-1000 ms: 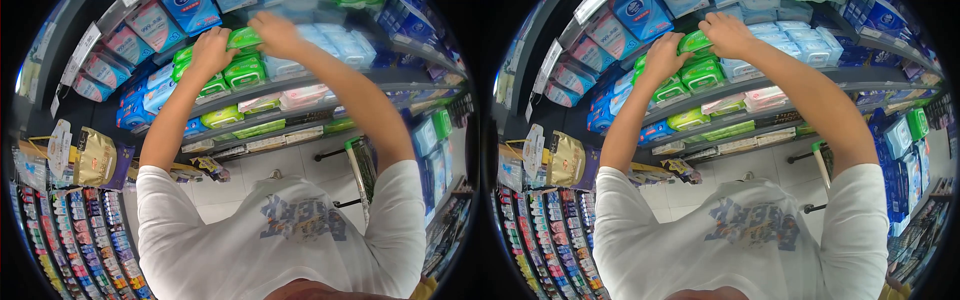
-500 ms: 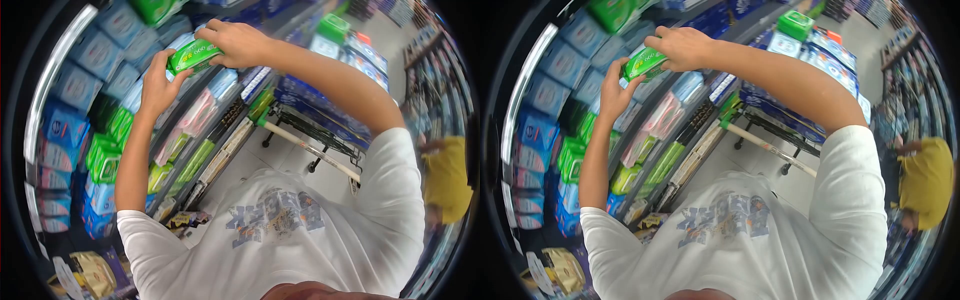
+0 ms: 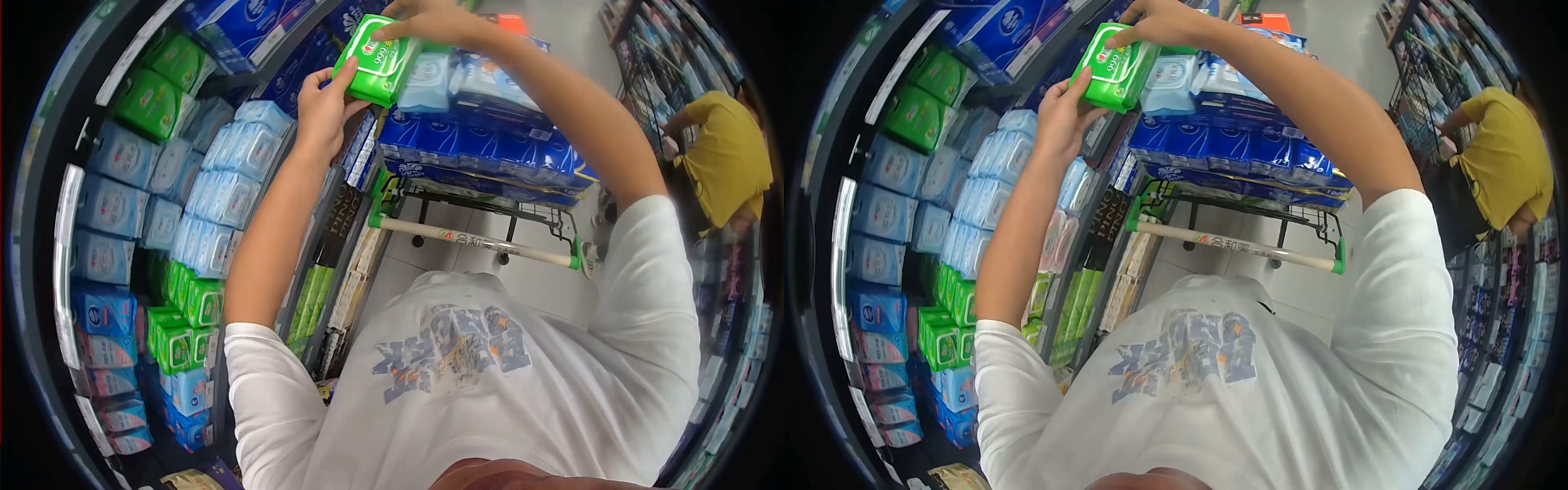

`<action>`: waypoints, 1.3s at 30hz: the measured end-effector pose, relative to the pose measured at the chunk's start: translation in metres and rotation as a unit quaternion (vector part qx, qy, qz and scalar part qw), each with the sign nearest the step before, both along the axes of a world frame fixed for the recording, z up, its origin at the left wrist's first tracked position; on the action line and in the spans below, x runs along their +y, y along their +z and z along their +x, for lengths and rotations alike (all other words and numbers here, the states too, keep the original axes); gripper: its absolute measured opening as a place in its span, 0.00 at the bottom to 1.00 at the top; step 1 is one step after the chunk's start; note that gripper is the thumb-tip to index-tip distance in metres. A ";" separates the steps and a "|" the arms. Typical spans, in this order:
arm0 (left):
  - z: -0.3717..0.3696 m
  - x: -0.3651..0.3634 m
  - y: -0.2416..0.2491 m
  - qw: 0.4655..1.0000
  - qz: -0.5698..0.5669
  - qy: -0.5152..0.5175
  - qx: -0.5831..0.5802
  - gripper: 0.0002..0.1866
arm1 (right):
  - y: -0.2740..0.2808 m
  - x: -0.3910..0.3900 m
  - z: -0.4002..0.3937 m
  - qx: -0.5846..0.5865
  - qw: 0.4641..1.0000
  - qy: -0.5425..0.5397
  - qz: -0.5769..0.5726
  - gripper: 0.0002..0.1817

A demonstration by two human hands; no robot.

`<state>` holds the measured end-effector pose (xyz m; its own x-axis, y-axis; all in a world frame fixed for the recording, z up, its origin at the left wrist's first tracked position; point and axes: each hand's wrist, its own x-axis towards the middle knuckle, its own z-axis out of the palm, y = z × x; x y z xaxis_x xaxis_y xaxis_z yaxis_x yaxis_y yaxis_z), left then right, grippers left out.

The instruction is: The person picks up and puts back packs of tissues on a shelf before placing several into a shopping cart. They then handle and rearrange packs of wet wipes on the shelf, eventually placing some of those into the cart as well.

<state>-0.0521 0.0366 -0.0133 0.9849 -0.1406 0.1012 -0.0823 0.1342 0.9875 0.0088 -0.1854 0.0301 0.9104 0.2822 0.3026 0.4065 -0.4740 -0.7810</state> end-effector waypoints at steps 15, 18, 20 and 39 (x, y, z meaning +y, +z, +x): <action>0.014 -0.077 -0.031 0.996 -0.035 -0.007 0.080 0.20 | -0.048 -0.032 0.026 -0.125 0.963 -0.165 -0.175 0.24; 0.014 -0.080 -0.033 0.997 -0.028 0.000 0.073 0.21 | -0.050 -0.033 0.025 -0.187 0.944 -0.170 -0.211 0.23; 0.013 -0.082 -0.034 0.997 -0.021 0.005 0.071 0.21 | -0.054 -0.035 0.026 -0.191 0.940 -0.172 -0.224 0.18; -0.010 0.026 -0.017 0.992 0.072 0.070 -0.074 0.24 | -0.025 0.026 -0.023 -0.377 0.913 -0.020 -0.152 0.13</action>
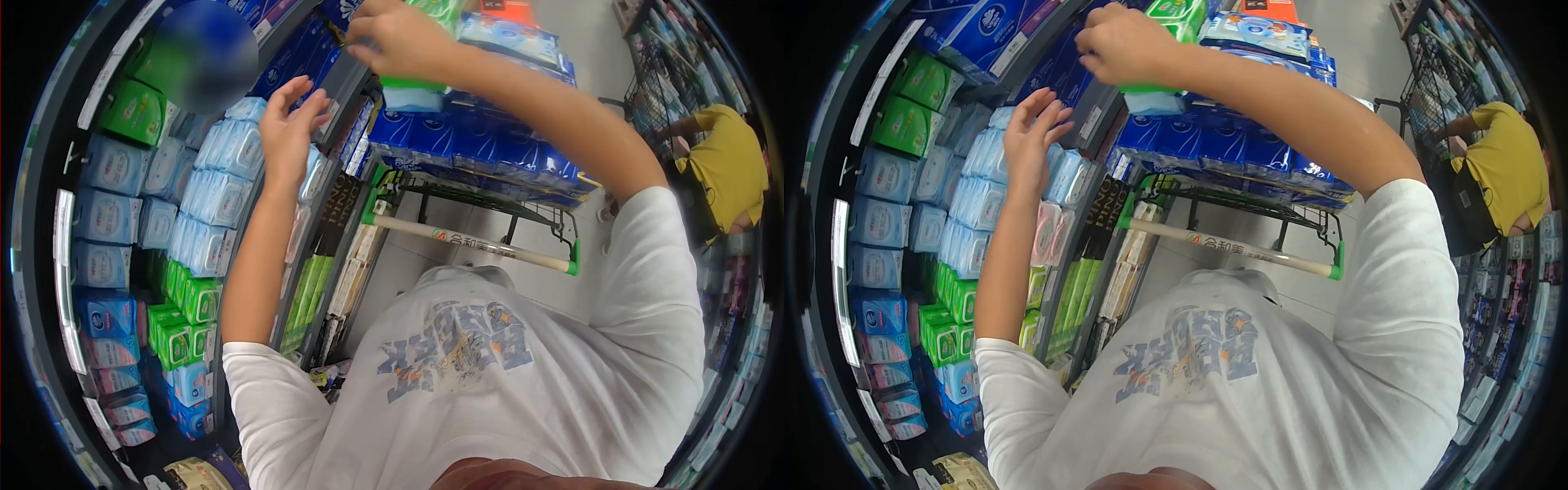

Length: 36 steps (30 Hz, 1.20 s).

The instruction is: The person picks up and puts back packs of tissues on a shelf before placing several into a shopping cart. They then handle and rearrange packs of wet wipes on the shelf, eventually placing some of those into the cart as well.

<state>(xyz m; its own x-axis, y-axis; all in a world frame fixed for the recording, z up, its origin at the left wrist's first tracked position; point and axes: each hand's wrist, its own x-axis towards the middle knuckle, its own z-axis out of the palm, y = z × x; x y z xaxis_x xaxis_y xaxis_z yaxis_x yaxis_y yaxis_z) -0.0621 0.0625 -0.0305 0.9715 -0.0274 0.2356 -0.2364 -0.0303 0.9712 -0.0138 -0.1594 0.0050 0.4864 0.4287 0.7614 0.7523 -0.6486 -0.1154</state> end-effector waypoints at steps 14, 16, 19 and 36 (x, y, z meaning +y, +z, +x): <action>-0.177 0.242 0.019 0.782 0.414 0.374 -0.278 0.16 | -0.003 0.250 -0.056 0.032 0.965 0.256 -0.046 0.10; -0.207 0.274 0.013 0.756 0.441 0.412 -0.253 0.16 | -0.010 0.289 -0.063 0.052 0.957 0.281 -0.044 0.10; -0.248 0.329 0.003 0.719 0.485 0.446 -0.221 0.18 | -0.029 0.350 -0.076 0.041 0.942 0.329 -0.051 0.12; -0.333 0.447 -0.012 0.645 0.605 0.456 -0.096 0.37 | -0.038 0.554 -0.196 -0.019 0.914 0.381 -0.136 0.27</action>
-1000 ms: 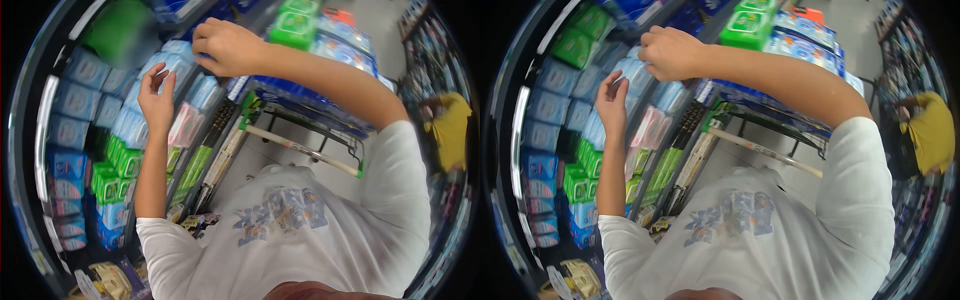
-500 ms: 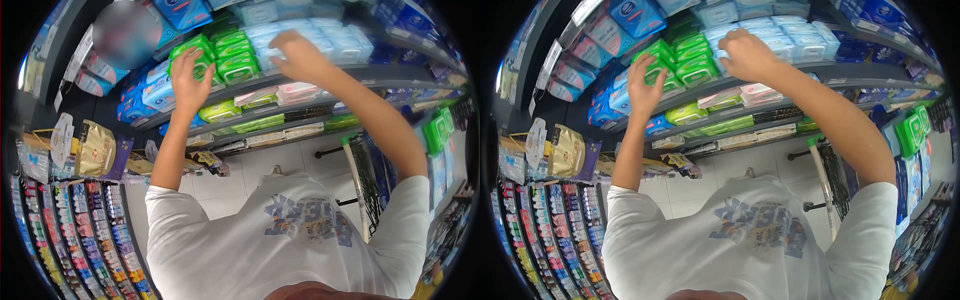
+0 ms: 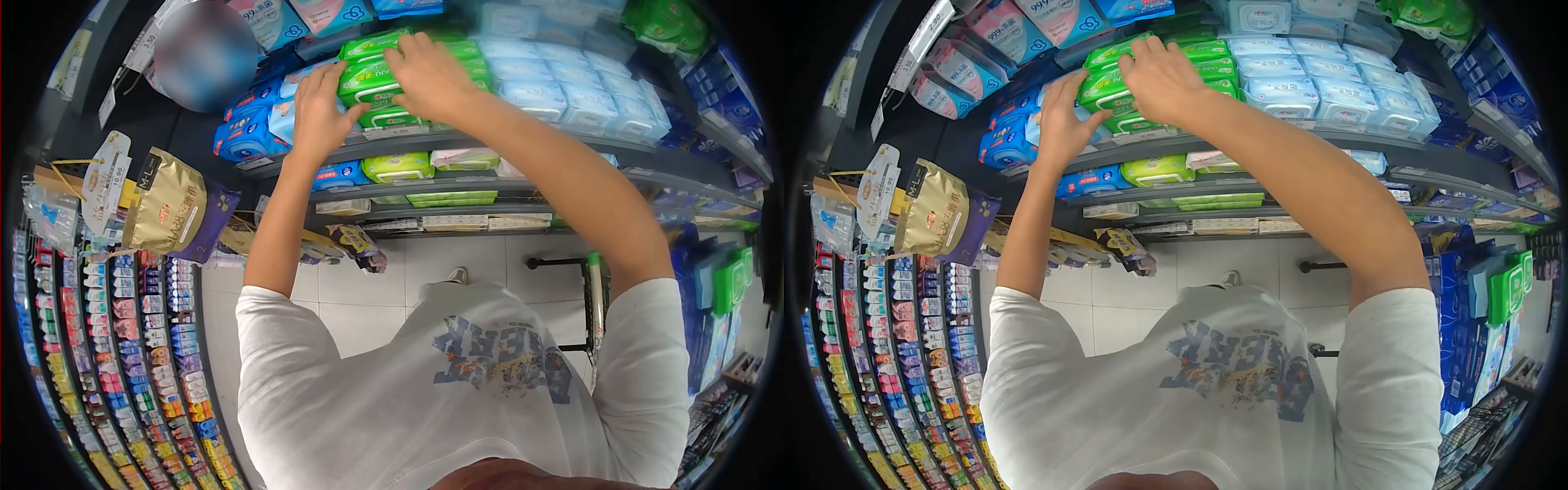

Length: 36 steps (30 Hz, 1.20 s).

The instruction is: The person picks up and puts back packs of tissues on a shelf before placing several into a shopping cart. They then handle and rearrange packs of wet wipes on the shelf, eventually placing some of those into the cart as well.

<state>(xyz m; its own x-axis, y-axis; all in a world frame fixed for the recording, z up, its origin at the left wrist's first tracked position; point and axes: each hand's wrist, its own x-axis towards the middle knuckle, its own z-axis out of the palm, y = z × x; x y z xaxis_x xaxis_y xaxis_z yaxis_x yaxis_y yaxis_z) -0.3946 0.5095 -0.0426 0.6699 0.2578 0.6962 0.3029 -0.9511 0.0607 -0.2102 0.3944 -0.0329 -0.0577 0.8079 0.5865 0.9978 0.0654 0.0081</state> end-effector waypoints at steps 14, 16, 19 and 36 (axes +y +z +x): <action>0.028 -0.063 0.053 0.986 -0.066 -0.149 -0.019 0.32 | 0.035 -0.099 0.033 -0.004 0.995 0.042 0.095 0.23; 0.049 -0.080 0.056 0.978 -0.086 -0.188 -0.028 0.32 | 0.041 -0.130 0.046 -0.002 0.993 0.037 0.109 0.23; 0.086 -0.113 0.055 0.957 -0.134 -0.254 -0.038 0.32 | 0.052 -0.187 0.066 -0.012 0.995 -0.008 0.102 0.26; 0.280 -0.432 0.093 0.795 -0.074 -0.602 0.008 0.34 | 0.097 -0.580 0.083 0.014 0.922 -0.383 0.055 0.32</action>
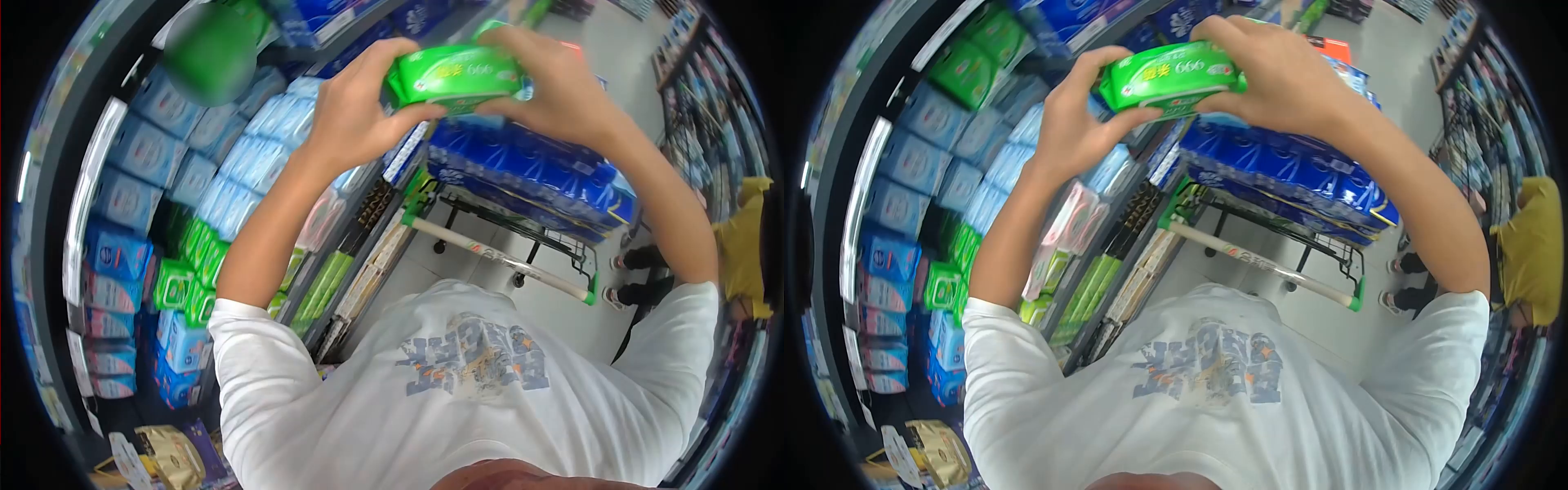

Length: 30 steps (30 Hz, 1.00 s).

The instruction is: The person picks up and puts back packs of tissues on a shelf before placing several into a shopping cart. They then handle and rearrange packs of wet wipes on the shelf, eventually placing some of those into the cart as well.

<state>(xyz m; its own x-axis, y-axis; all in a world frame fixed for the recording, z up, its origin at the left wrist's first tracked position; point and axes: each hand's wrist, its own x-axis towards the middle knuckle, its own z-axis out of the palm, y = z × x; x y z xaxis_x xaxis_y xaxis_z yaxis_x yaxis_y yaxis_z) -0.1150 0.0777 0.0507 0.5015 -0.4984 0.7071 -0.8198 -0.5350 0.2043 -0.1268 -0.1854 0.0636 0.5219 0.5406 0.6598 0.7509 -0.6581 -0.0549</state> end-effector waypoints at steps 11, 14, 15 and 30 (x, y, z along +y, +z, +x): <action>0.096 -0.221 0.005 0.984 -0.053 -0.161 0.052 0.31 | 0.006 -0.183 0.022 0.087 0.981 -0.141 0.104 0.35; 0.123 -0.248 -0.010 0.979 -0.053 -0.099 0.168 0.36 | -0.028 -0.222 0.070 0.187 0.944 -0.177 0.206 0.39; 0.134 -0.254 -0.018 0.980 -0.057 -0.098 0.164 0.36 | -0.033 -0.223 0.077 0.184 0.946 -0.174 0.202 0.39; 0.177 -0.290 -0.061 0.916 -0.109 0.154 0.354 0.38 | -0.096 -0.218 0.151 0.322 0.851 -0.263 0.320 0.42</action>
<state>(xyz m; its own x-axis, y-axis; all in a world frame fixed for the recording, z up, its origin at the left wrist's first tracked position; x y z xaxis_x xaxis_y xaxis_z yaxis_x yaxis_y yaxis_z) 0.0617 -0.2122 -0.0101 0.9657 -0.1426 0.2171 -0.2587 -0.6023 0.7552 0.0238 -0.4031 -0.0321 0.9458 -0.2420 0.2166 0.0401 -0.5748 -0.8173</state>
